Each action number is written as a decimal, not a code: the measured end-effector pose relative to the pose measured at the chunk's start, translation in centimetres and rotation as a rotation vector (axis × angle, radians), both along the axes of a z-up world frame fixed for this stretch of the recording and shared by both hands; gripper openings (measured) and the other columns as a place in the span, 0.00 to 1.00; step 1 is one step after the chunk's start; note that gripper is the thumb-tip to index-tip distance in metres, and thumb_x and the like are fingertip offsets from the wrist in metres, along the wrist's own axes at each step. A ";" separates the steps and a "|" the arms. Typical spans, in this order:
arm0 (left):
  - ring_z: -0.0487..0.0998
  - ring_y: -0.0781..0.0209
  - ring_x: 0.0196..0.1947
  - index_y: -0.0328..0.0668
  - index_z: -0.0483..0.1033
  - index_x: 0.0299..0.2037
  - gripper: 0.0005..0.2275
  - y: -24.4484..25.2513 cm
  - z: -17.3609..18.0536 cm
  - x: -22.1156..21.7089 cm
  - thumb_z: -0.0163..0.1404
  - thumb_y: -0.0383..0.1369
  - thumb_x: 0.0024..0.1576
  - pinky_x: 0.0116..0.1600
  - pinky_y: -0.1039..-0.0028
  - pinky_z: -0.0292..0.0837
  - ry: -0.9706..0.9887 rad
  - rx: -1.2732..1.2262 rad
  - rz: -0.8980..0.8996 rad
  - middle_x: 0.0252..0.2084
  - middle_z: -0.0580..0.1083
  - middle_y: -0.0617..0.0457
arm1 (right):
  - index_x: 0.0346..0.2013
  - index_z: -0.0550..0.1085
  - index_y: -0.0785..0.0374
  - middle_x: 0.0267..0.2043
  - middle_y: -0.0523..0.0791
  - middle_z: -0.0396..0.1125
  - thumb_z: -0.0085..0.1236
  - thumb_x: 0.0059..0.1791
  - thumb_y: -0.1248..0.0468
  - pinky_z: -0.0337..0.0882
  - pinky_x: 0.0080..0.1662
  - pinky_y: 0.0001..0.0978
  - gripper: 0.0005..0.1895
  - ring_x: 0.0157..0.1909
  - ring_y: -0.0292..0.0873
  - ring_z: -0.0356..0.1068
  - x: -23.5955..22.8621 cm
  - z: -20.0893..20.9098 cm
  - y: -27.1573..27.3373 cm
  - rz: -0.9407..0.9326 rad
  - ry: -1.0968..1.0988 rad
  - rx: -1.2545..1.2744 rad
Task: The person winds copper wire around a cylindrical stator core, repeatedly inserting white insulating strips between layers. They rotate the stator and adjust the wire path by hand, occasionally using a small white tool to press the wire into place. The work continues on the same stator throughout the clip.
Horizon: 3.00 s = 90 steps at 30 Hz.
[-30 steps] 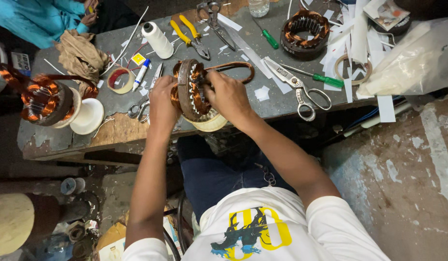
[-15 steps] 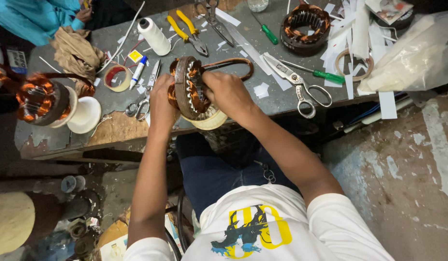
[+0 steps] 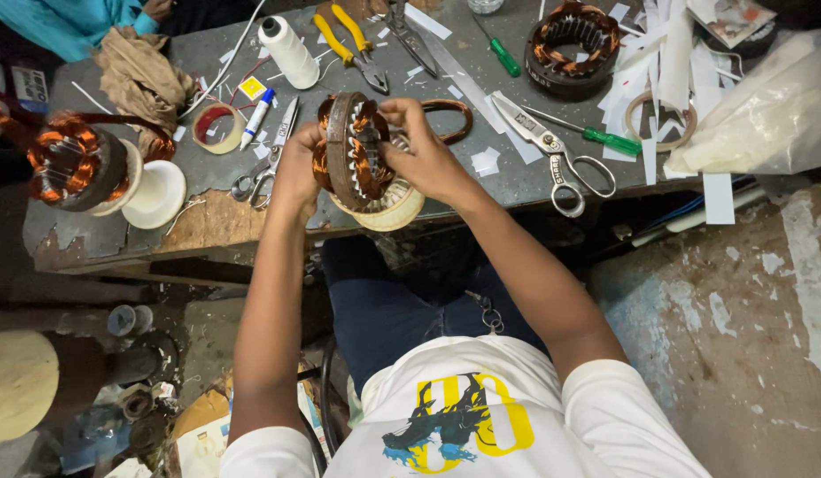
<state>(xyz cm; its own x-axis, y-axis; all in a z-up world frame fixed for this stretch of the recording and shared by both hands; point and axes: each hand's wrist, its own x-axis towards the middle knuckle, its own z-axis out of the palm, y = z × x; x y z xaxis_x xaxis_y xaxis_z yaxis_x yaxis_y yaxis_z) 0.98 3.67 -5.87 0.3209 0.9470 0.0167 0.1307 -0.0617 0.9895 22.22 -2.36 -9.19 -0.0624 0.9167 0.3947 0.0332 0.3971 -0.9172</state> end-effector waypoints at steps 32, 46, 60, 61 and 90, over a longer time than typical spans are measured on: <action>0.73 0.70 0.37 0.33 0.79 0.50 0.07 -16.9 -7.2 -2.7 0.54 0.26 0.64 0.45 0.79 0.69 -0.363 0.198 0.448 0.41 0.77 0.55 | 0.60 0.76 0.59 0.38 0.50 0.66 0.71 0.38 0.49 0.70 0.39 0.48 0.37 0.40 0.56 0.71 4.1 -0.1 -12.3 -0.465 -0.974 0.009; 0.81 0.68 0.36 0.35 0.80 0.52 0.13 -18.6 -10.1 3.2 0.56 0.28 0.58 0.41 0.77 0.78 -0.226 -0.162 0.021 0.43 0.82 0.50 | 0.47 0.78 0.67 0.36 0.42 0.73 0.63 0.49 0.69 0.69 0.35 0.21 0.12 0.32 0.30 0.68 -0.6 -5.7 -17.2 -0.238 -0.008 -0.423; 0.79 0.73 0.30 0.35 0.84 0.43 0.06 -18.4 -7.8 1.1 0.57 0.29 0.60 0.37 0.81 0.76 -0.197 0.002 -0.048 0.31 0.81 0.53 | 0.42 0.80 0.70 0.36 0.42 0.73 0.62 0.52 0.72 0.69 0.36 0.21 0.05 0.34 0.30 0.69 -2.2 -2.5 -17.0 -0.233 -0.208 -0.075; 0.79 0.73 0.30 0.35 0.84 0.42 0.06 -18.5 -7.2 0.9 0.57 0.28 0.59 0.37 0.81 0.76 -0.185 0.008 -0.031 0.31 0.81 0.54 | 0.41 0.80 0.69 0.35 0.42 0.73 0.62 0.51 0.72 0.69 0.35 0.20 0.05 0.33 0.30 0.70 -2.4 -2.3 -17.0 -0.207 -0.106 -0.160; 0.83 0.49 0.40 0.34 0.82 0.41 0.09 -2.3 3.3 -0.6 0.59 0.31 0.56 0.45 0.69 0.75 0.378 0.603 -0.058 0.40 0.80 0.41 | 0.39 0.79 0.64 0.39 0.48 0.75 0.64 0.48 0.70 0.73 0.45 0.43 0.06 0.43 0.52 0.74 -0.7 4.3 -4.7 -0.554 -0.581 0.421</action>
<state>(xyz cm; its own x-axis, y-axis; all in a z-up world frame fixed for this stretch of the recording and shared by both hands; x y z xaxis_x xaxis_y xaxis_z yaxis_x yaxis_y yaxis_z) 0.40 1.40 -2.57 0.4574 0.7892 0.4100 0.4380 -0.6011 0.6685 21.56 -7.09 -4.91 0.0505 0.6617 0.7481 0.7315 0.4854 -0.4788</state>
